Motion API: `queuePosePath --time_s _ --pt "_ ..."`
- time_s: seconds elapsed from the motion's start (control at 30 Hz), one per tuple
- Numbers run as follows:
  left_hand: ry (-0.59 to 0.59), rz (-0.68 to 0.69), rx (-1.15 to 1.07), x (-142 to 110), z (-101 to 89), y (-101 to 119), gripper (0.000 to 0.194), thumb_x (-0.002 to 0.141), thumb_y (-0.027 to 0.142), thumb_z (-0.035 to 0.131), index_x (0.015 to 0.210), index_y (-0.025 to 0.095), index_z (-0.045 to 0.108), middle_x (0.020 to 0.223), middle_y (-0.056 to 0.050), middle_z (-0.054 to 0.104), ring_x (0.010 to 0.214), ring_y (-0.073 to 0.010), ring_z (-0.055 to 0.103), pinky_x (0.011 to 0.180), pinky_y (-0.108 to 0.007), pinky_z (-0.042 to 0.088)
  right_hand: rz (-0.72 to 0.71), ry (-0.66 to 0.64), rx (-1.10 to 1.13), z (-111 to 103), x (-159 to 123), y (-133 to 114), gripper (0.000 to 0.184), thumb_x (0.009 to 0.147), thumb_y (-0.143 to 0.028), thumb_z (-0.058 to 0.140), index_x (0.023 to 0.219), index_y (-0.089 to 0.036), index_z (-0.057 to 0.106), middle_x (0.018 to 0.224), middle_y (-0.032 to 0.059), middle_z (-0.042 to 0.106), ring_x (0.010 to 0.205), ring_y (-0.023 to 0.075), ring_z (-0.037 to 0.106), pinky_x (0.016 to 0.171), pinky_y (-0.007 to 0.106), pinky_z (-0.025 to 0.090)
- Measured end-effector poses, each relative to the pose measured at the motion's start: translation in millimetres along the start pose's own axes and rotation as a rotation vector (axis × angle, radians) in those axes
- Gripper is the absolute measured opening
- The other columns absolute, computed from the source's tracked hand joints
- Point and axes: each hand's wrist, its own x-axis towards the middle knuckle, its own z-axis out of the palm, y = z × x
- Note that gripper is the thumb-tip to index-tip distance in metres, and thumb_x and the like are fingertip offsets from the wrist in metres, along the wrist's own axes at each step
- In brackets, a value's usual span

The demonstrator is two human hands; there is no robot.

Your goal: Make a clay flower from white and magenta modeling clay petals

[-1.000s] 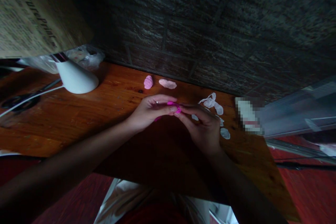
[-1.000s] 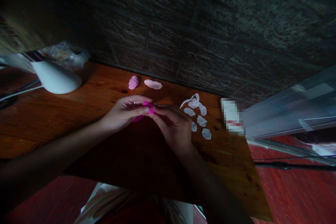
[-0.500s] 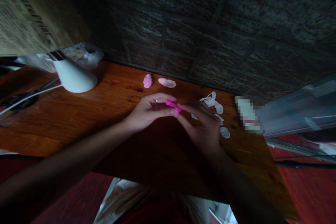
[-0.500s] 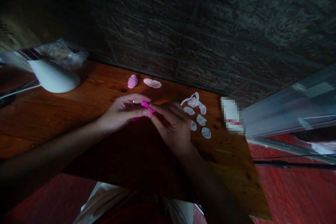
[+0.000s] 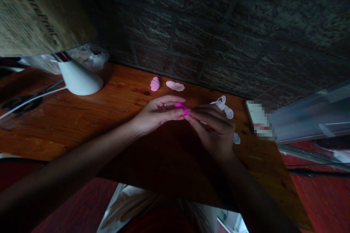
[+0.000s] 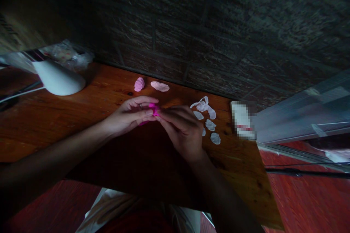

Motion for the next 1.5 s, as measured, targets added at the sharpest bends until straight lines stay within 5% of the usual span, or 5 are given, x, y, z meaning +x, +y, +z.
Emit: queuePosePath --time_s 0.17,0.5,0.9,1.27,1.5 --pt "-0.019 -0.066 -0.116 -1.8 2.5 -0.6 0.034 0.079 0.017 0.083 0.112 0.021 0.076 0.099 -0.003 0.080 0.094 -0.0142 0.076 0.088 -0.023 0.060 0.004 0.062 -0.031 -0.2 -1.5 -0.7 0.029 0.087 -0.012 0.073 0.107 -0.033 0.077 0.092 -0.0005 0.079 0.085 0.0197 0.071 0.079 0.039 0.058" --pt "-0.032 -0.055 -0.059 -0.9 -1.7 -0.7 0.029 0.080 0.015 0.082 0.108 0.019 0.077 0.098 -0.005 0.080 0.090 -0.0143 0.076 0.084 -0.024 0.061 -0.204 -0.104 -0.191 -10.5 6.5 5.6 0.034 0.085 -0.016 0.077 0.117 -0.023 0.072 0.101 0.0067 0.077 0.091 0.0213 0.070 0.078 0.038 0.057" --pt "-0.004 -0.075 -0.075 -2.6 3.0 -1.2 0.027 0.074 0.017 0.088 0.099 0.017 0.079 0.094 -0.004 0.080 0.087 -0.0133 0.076 0.085 -0.024 0.061 -0.267 -0.023 -0.186 -4.1 0.2 5.8 0.036 0.086 -0.008 0.074 0.118 -0.023 0.071 0.101 0.0067 0.078 0.093 0.0214 0.070 0.079 0.040 0.060" --pt "-0.057 -0.131 -0.133 0.4 -0.5 -4.3 0.035 0.076 0.014 0.084 0.109 0.020 0.077 0.100 -0.004 0.080 0.088 -0.0137 0.076 0.083 -0.022 0.062 0.044 -0.193 0.182 -9.6 4.2 13.5 0.038 0.090 -0.012 0.069 0.119 -0.036 0.073 0.122 0.0023 0.074 0.109 0.0194 0.071 0.091 0.042 0.060" --pt "0.014 -0.053 -0.088 1.7 -0.6 -4.6 0.036 0.076 0.016 0.085 0.110 0.024 0.076 0.095 -0.002 0.080 0.085 -0.0135 0.076 0.078 -0.022 0.060 0.329 -0.045 0.315 -2.5 1.6 12.4 0.026 0.083 -0.017 0.078 0.103 -0.032 0.078 0.099 -0.0003 0.078 0.090 0.0160 0.072 0.081 0.035 0.062"
